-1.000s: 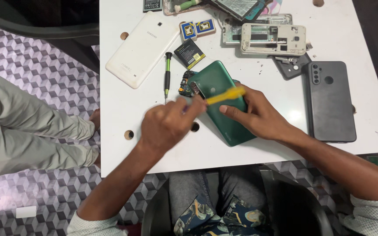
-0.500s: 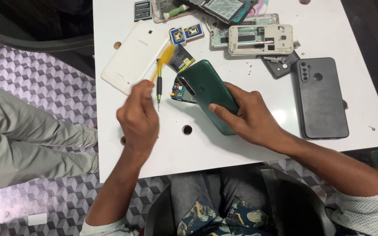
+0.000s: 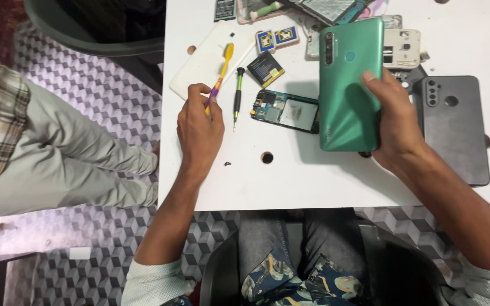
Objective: The person cleans the back of a black smartphone case and a green smartphone using a toothbrush. They then use a screwdriver to remove screws from the green smartphone, open the device, and clean the internal components and edges with the toothbrush.
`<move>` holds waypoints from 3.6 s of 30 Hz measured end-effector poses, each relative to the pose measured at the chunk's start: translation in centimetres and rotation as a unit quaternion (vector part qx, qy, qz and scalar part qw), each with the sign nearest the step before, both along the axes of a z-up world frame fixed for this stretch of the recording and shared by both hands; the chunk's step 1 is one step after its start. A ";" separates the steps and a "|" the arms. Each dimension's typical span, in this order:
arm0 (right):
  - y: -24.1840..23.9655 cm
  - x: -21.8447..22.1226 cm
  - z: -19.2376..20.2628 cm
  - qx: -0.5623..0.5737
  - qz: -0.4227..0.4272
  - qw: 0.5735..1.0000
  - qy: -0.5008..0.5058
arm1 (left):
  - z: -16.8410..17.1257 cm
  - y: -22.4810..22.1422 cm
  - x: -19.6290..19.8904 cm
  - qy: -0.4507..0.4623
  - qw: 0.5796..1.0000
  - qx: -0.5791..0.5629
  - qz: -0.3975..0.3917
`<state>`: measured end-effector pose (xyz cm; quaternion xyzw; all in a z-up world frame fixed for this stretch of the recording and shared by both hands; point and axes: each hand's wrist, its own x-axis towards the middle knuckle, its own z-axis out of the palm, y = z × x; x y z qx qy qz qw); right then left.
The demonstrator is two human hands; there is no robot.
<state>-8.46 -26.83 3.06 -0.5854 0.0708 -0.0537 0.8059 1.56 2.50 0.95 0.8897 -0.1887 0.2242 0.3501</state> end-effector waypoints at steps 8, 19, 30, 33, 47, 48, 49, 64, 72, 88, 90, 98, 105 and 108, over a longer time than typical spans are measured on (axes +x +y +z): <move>1.4 -0.6 3.2 -0.026 0.082 0.996 0.025 | -0.9 0.3 0.1 -0.040 0.995 0.092 0.022; 2.0 -0.2 0.3 0.019 0.192 0.977 0.093 | -1.4 -2.2 0.6 -0.054 0.981 0.187 -0.008; 1.7 -0.1 -2.9 -0.112 0.208 0.970 -0.050 | -1.1 -2.2 0.8 0.033 0.997 0.063 0.019; 1.7 -0.2 -2.6 -0.199 0.178 0.962 -0.064 | -0.4 -1.6 0.7 0.125 0.976 -0.165 -0.072; 2.5 -0.7 -1.4 -0.249 0.123 0.959 -0.059 | 3.3 -0.2 -2.5 0.020 0.830 -0.346 -0.437; 2.4 -0.7 -1.4 -0.242 0.125 0.960 -0.057 | 3.8 -0.3 -2.7 -0.013 0.841 -0.301 -0.450; 2.4 -0.6 -1.5 -0.235 0.128 0.962 -0.054 | 4.4 -0.4 -2.8 -0.047 0.848 -0.255 -0.462; 2.5 -0.2 -1.1 -0.230 0.110 0.966 -0.038 | 4.5 -2.4 -2.3 -0.114 0.891 -0.145 -0.414; 2.4 -0.1 -1.0 -0.195 0.107 0.974 -0.036 | 4.6 -2.7 -2.7 -0.130 0.892 -0.114 -0.417; 2.4 -0.2 -1.8 -0.270 0.082 0.958 -0.040 | 4.2 -2.9 -2.7 -0.143 0.898 -0.120 -0.399; 2.5 -0.2 -1.8 -0.278 0.078 0.956 -0.052 | 4.3 -2.9 -2.7 -0.150 0.906 -0.111 -0.380; 2.6 -0.6 -1.7 -0.263 0.073 0.959 -0.072 | 4.6 -2.9 -2.5 -0.168 0.879 -0.074 -0.439; 2.5 -0.6 -1.6 -0.277 0.070 0.956 -0.069 | 4.6 -3.0 -2.5 -0.171 0.872 -0.060 -0.455; 2.6 -0.7 -1.6 -0.279 0.069 0.955 -0.077 | 4.4 -3.1 -2.5 -0.177 0.873 -0.058 -0.451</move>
